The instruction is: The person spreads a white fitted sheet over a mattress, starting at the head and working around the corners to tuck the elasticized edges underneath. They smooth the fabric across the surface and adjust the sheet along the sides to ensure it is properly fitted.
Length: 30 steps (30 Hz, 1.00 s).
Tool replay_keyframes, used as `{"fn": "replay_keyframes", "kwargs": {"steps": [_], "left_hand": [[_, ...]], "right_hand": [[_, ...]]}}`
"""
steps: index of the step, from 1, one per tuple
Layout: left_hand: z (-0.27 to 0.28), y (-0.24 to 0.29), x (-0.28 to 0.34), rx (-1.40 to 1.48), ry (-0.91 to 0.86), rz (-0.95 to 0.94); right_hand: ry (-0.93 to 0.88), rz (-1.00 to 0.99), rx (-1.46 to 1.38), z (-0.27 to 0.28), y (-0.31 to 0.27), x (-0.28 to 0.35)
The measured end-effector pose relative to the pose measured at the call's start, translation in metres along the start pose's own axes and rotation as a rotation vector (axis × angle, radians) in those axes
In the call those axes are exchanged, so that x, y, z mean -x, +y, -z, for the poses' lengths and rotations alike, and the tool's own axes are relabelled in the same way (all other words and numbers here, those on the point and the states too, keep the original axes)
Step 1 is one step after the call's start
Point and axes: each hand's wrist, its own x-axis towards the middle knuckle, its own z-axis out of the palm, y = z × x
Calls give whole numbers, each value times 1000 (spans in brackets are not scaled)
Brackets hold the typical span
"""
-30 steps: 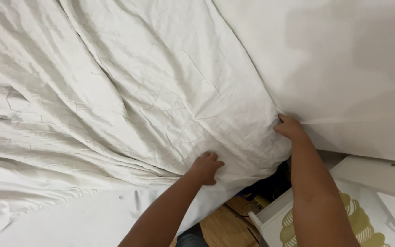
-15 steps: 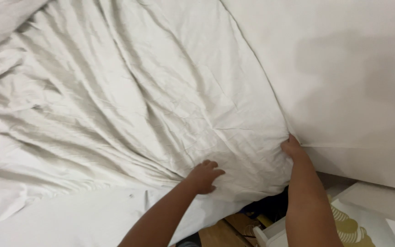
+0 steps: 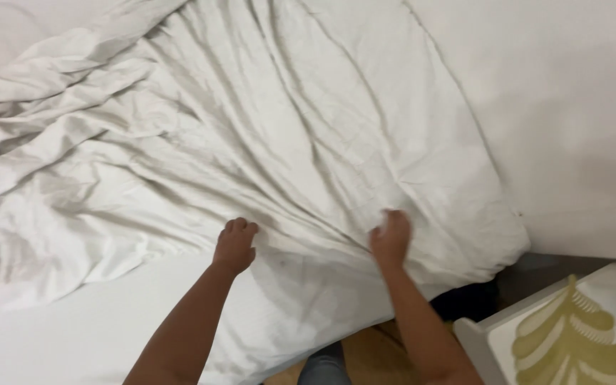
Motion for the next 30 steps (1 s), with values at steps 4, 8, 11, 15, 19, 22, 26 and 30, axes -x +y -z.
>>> {"fn": "replay_keyframes", "kwargs": {"steps": [4,8,11,15,19,22,26,30], "left_hand": [[8,-80,57,-165,-169,229],[1,-156,106,-218,-368,362],[-28,-212,123,-191,-421,432],[-54,-251,122,-119,-245,309],[-43,-243,112,-101,-135,253],[-39,-236,104,-272,-6,235],[20,-198,120,-377,-73,250],[-13,-202,132,-384,-266,282]], "right_hand": [[-279,361,-359,-42,-163,99],[-490,359,-356,-44,-285,137],[-387,304,-173,-62,-317,139],[-569,39,-4,-100,-303,135],[-796,160,265,-105,-291,126],[-1006,322,292,-94,-283,146],[-1153,205,46,-114,-225,255],[-1397,152,-109,-78,-181,365]]}}
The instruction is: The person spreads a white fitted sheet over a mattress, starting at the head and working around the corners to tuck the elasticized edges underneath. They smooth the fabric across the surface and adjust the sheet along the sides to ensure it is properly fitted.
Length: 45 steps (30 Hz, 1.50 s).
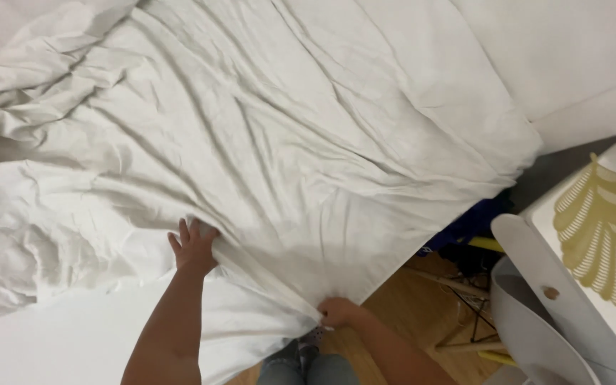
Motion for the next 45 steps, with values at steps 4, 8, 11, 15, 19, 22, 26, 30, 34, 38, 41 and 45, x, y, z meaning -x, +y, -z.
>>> {"fn": "replay_keyframes", "kwargs": {"steps": [4,8,11,15,19,22,26,30,34,38,41,45], "left_hand": [[-62,1,6,16,88,-14],[-113,-13,36,103,16,-33],[-164,-39,58,174,-46,15],[-219,-85,97,77,-394,46],[-225,-99,131,78,-632,62],[-235,-98,139,109,-700,-35],[-252,-103,130,146,-774,-129],[-258,-109,84,522,-462,-99],[-176,-98,95,666,-56,151],[-143,-100,108,654,221,233],[-141,-112,107,478,376,328],[-141,-147,116,340,250,439]], "right_hand": [[-45,-2,-84,-52,24,33],[-121,-49,115,-32,20,36],[6,-150,246,-3,5,37],[387,-67,155,38,-20,26],[612,-131,89,116,-116,66],[649,-203,306,120,-128,52],[591,-235,408,96,-91,21],[614,-143,261,47,-36,13],[286,20,235,14,-11,48],[27,20,272,-2,4,66],[-12,-67,273,-4,-16,74],[262,-72,285,-16,-56,59]]}}
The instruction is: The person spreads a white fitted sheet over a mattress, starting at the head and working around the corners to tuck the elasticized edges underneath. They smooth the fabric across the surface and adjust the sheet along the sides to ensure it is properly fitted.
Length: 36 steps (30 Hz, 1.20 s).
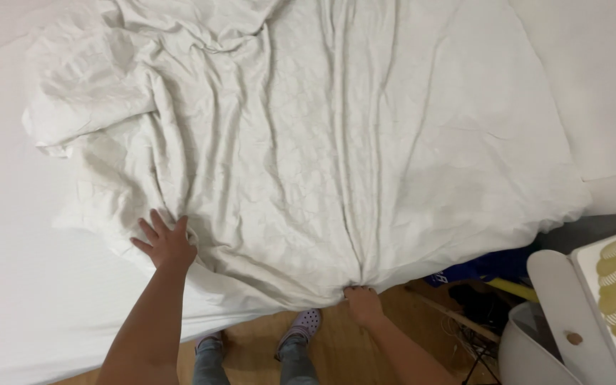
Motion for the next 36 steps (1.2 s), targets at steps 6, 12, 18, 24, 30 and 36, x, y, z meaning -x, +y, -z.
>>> {"fn": "replay_keyframes", "kwargs": {"steps": [6,12,18,24,30,36], "left_hand": [[8,-51,-29,155,-160,180],[38,-111,-53,264,-263,222],[45,-186,-105,361,-388,287],[37,-196,-132,534,-58,196],[-2,-206,-129,234,-139,-104],[38,-298,-127,467,-154,223]], "right_hand": [[179,-21,134,21,-100,-37],[207,259,-278,43,-249,-74],[-67,267,115,8,-335,-139],[-358,187,401,11,-373,-141],[-316,42,286,12,-378,-126],[-303,-69,175,34,-396,-102]]}}
